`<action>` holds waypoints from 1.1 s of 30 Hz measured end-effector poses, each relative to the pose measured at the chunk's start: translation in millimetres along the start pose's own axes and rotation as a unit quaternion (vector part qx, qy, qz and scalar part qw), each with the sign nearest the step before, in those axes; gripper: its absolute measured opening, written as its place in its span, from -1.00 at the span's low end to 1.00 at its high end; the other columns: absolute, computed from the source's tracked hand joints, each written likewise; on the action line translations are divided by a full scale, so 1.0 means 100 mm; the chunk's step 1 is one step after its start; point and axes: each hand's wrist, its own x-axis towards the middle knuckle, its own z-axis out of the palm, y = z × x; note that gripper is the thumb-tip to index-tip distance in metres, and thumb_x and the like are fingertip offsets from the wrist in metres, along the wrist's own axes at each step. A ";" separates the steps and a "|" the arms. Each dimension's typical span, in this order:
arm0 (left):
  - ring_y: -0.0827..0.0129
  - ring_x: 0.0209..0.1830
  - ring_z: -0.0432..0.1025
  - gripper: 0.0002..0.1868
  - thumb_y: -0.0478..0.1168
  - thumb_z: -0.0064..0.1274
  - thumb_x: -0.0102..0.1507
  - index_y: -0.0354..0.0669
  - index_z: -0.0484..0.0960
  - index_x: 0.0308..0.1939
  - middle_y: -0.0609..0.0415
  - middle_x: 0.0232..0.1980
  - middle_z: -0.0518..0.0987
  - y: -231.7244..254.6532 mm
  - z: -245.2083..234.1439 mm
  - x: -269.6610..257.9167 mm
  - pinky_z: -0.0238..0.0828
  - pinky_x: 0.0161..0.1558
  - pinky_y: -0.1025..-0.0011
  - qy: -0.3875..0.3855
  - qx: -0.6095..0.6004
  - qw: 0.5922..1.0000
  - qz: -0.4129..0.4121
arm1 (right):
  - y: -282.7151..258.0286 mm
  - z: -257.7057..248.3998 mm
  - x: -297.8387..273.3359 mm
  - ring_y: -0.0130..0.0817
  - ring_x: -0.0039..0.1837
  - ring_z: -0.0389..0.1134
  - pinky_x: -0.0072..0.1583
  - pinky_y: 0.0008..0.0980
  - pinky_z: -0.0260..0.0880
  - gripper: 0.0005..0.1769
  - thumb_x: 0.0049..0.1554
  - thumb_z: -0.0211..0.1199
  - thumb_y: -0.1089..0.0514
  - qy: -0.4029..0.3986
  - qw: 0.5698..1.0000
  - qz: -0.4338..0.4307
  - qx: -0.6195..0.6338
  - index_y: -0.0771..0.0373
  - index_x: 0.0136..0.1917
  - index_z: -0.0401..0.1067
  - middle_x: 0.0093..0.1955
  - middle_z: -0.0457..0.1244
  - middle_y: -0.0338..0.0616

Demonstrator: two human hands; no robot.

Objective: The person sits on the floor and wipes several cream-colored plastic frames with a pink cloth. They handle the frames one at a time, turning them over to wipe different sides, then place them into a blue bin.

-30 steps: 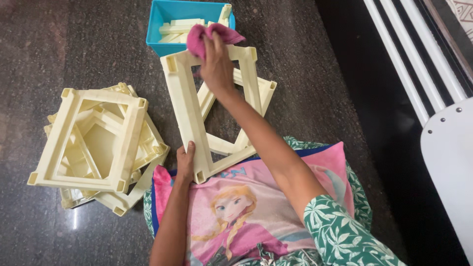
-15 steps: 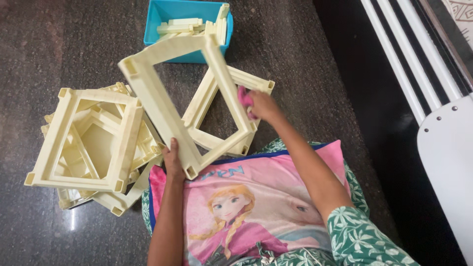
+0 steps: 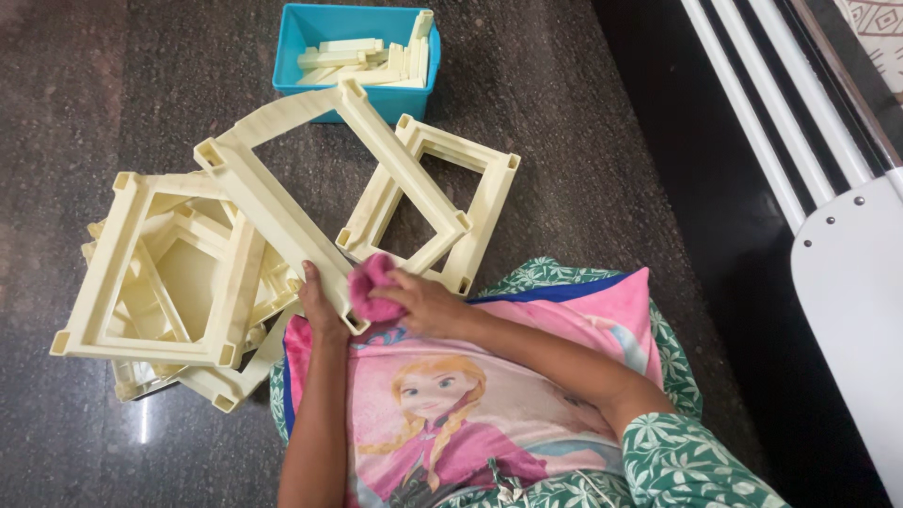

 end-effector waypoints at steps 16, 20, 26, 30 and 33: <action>0.20 -0.02 0.55 -0.24 0.31 -0.06 0.36 -0.37 0.45 0.25 -0.09 0.04 0.59 -0.03 -0.02 0.04 0.56 0.05 0.26 -0.032 -0.057 0.998 -0.023 | 0.59 -0.37 -0.12 -0.07 0.28 0.36 0.26 -0.18 0.41 -0.68 -0.06 0.49 0.13 -0.011 0.993 0.118 -0.011 -0.01 0.01 0.58 0.30 0.26 -0.08; 0.22 0.00 0.55 -0.22 0.32 -0.04 0.31 -0.31 0.44 0.27 -0.07 0.07 0.59 -0.01 -0.01 0.02 0.55 0.05 0.27 -0.025 -0.036 0.998 -0.048 | 0.24 -0.16 -0.06 0.06 0.38 0.29 0.34 -0.14 0.35 -0.48 -0.17 0.47 0.23 -0.012 1.000 0.002 0.009 0.00 0.11 0.58 0.44 0.17 0.06; 0.23 0.01 0.55 -0.20 0.34 -0.04 0.32 -0.34 0.44 0.28 -0.07 0.06 0.60 -0.03 0.01 0.03 0.55 0.07 0.27 -0.052 -0.028 0.998 -0.039 | 0.74 -0.37 -0.09 -0.08 0.37 0.31 0.36 -0.17 0.34 -0.58 -0.09 0.47 0.18 0.027 0.993 0.112 -0.031 0.02 0.09 0.58 0.41 0.24 -0.15; 0.23 0.02 0.54 -0.18 0.35 -0.05 0.33 -0.33 0.42 0.30 -0.08 0.07 0.58 0.02 0.04 0.01 0.54 0.07 0.26 -0.045 -0.039 0.997 -0.043 | 1.09 -0.62 -0.16 -0.14 0.33 0.37 0.35 -0.23 0.41 -0.51 -0.07 0.34 0.31 0.127 0.973 0.161 -0.110 -0.02 0.13 0.62 0.34 0.31 -0.16; 0.23 0.06 0.53 -0.18 0.36 -0.08 0.33 -0.28 0.39 0.35 -0.07 0.11 0.56 0.08 0.13 -0.02 0.52 0.11 0.25 -0.058 -0.054 0.996 -0.045 | 0.97 -0.60 -0.15 -0.18 0.27 0.39 0.30 -0.28 0.46 -0.50 -0.07 0.34 0.29 0.104 0.981 0.163 -0.012 0.02 0.16 0.58 0.32 0.30 -0.14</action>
